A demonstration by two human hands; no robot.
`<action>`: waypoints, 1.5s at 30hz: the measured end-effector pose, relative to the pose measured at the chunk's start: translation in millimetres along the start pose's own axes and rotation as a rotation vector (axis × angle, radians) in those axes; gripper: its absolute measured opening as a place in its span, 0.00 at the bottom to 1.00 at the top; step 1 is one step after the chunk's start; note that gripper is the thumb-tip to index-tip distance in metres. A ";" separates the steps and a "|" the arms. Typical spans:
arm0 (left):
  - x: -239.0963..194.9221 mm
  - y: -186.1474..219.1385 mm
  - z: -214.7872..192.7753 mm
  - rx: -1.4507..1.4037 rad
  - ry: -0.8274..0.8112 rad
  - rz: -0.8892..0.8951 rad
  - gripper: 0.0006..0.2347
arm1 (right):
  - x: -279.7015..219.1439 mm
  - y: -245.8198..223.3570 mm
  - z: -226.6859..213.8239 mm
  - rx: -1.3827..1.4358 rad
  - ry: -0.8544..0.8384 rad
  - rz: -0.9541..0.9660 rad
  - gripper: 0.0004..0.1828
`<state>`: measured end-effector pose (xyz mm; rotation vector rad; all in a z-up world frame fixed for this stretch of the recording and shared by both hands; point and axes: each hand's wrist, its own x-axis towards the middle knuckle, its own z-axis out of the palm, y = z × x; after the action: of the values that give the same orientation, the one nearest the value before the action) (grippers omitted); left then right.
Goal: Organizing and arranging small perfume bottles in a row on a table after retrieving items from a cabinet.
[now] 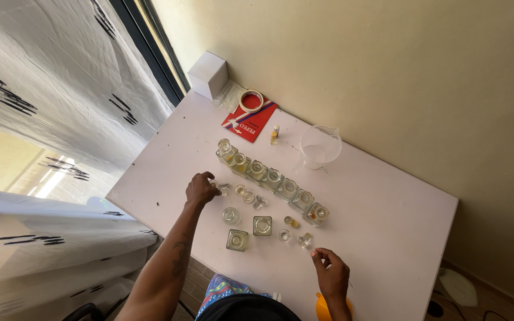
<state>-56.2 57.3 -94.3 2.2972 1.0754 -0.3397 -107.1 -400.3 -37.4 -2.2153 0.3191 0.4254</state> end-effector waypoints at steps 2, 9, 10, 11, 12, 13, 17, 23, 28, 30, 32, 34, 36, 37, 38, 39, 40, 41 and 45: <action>1.3 4.8 -9.8 0.025 -0.028 0.008 0.30 | 1.3 -1.3 0.1 0.005 0.005 0.008 0.14; 10.2 29.9 -46.6 0.206 0.161 0.185 0.26 | 5.1 -0.7 2.8 0.031 0.007 0.012 0.14; 12.8 34.7 -49.8 0.181 0.327 0.294 0.25 | 6.1 0.3 4.2 0.031 0.005 0.011 0.14; 8.5 48.4 -59.6 0.182 0.327 0.291 0.25 | 5.0 -3.1 3.7 0.030 0.001 0.011 0.14; 4.2 62.1 -69.6 0.073 0.295 0.398 0.29 | 3.8 -6.6 3.2 0.027 0.004 0.009 0.14; 0.4 74.9 -81.1 -0.037 0.267 0.503 0.34 | 3.5 -10.9 4.0 0.026 0.003 0.003 0.14; 10.9 99.3 -88.0 0.048 0.179 0.597 0.35 | 3.5 -12.6 7.4 0.004 -0.003 -0.017 0.14; 23.2 111.4 -87.6 0.062 0.110 0.522 0.20 | 4.5 -12.8 3.5 0.029 0.027 -0.020 0.12; 34.0 109.2 -84.6 0.049 0.137 0.519 0.22 | 3.4 -10.0 0.1 0.027 0.010 0.017 0.13; 28.6 110.7 -91.8 0.022 0.144 0.494 0.22 | 3.9 -8.3 0.7 0.029 0.007 0.027 0.13; 20.8 113.4 -99.5 -0.008 0.152 0.471 0.22 | 7.7 -4.0 1.2 0.030 0.009 0.035 0.14; 9.5 113.9 -109.0 -0.052 0.198 0.424 0.19 | 12.3 4.1 4.9 -0.001 0.025 -0.010 0.14; -3.9 103.2 -113.3 -0.190 0.327 0.457 0.17 | 9.3 -2.0 1.6 -0.009 0.019 0.010 0.14; -11.4 97.3 -117.0 -0.326 0.455 0.490 0.16 | 7.1 -5.2 0.9 -0.015 0.012 0.032 0.14; -12.8 90.5 -121.0 -0.325 0.461 0.491 0.16 | 9.9 -6.6 3.2 -0.011 0.011 0.028 0.14; -16.6 83.2 -120.0 -0.346 0.457 0.413 0.16 | 9.9 -4.4 2.0 0.000 0.014 0.017 0.14; -20.1 75.4 -119.2 -0.366 0.454 0.335 0.16 | 9.8 -2.4 1.4 0.012 0.018 0.006 0.13; -17.7 63.9 -112.9 -0.368 0.454 0.333 0.16 | 9.0 -0.7 2.1 0.010 0.017 0.005 0.13; -4.2 22.8 -87.5 -0.226 0.269 0.106 0.19 | 12.1 3.5 8.1 -0.020 -0.008 0.000 0.13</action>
<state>-42.6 95.2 -13.2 2.2252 1.0534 0.1320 -98.9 -397.2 -49.5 -2.2329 0.3115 0.4390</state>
